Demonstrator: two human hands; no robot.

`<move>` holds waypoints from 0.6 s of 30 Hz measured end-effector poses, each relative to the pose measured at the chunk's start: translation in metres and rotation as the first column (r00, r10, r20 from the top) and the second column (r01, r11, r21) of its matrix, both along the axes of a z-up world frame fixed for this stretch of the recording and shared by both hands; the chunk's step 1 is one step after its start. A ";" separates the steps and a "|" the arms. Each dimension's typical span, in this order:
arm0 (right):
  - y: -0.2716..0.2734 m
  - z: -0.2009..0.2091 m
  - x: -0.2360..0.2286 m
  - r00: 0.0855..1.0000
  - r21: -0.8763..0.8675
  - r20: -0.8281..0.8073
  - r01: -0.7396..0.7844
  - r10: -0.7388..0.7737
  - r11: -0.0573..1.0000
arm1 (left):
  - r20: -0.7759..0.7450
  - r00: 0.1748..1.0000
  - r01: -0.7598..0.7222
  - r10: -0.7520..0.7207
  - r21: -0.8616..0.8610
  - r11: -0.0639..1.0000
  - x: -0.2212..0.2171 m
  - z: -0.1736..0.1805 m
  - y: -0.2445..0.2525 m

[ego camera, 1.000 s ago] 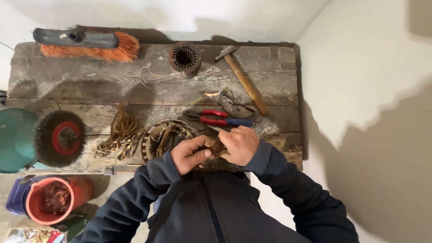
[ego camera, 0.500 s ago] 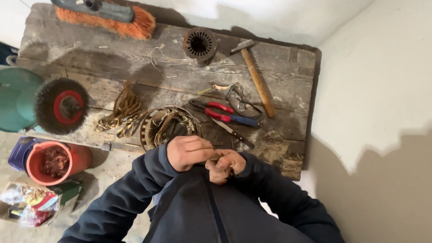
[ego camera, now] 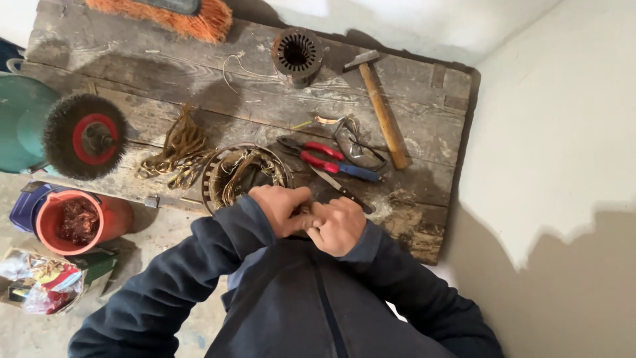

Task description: The person works at a wooden workbench on a circular ring frame filled with straw-like fibers. They pull bundles of fibers out of the ring by hand, cut fibers with a knife, trim pieces with red-handled pliers, and place trimmed fibers on the bench beside the ring.

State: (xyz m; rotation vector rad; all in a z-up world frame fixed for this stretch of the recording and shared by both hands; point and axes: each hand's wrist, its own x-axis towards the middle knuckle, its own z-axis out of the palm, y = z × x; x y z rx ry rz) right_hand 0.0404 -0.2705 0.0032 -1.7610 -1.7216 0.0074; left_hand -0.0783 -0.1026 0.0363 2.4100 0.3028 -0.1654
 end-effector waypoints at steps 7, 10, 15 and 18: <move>-0.001 -0.016 -0.006 1.000 -0.065 0.012 0.024 -0.023 0.998 | 0.150 0.945 0.273 -0.291 0.128 0.953 -0.010 -0.002 0.003; -0.001 -0.035 -0.001 0.999 -0.096 0.035 -0.006 0.009 0.995 | 0.264 0.894 0.298 -0.362 0.251 0.921 -0.013 -0.010 0.001; -0.002 -0.048 -0.005 0.458 -0.041 -0.843 -0.579 0.283 0.815 | 0.422 0.598 0.426 -0.681 0.553 0.716 -0.022 -0.001 0.018; -0.011 -0.076 -0.003 0.260 -0.309 -0.949 -0.661 -0.177 0.684 | 0.452 0.612 0.480 -0.649 0.440 0.759 -0.034 0.011 0.032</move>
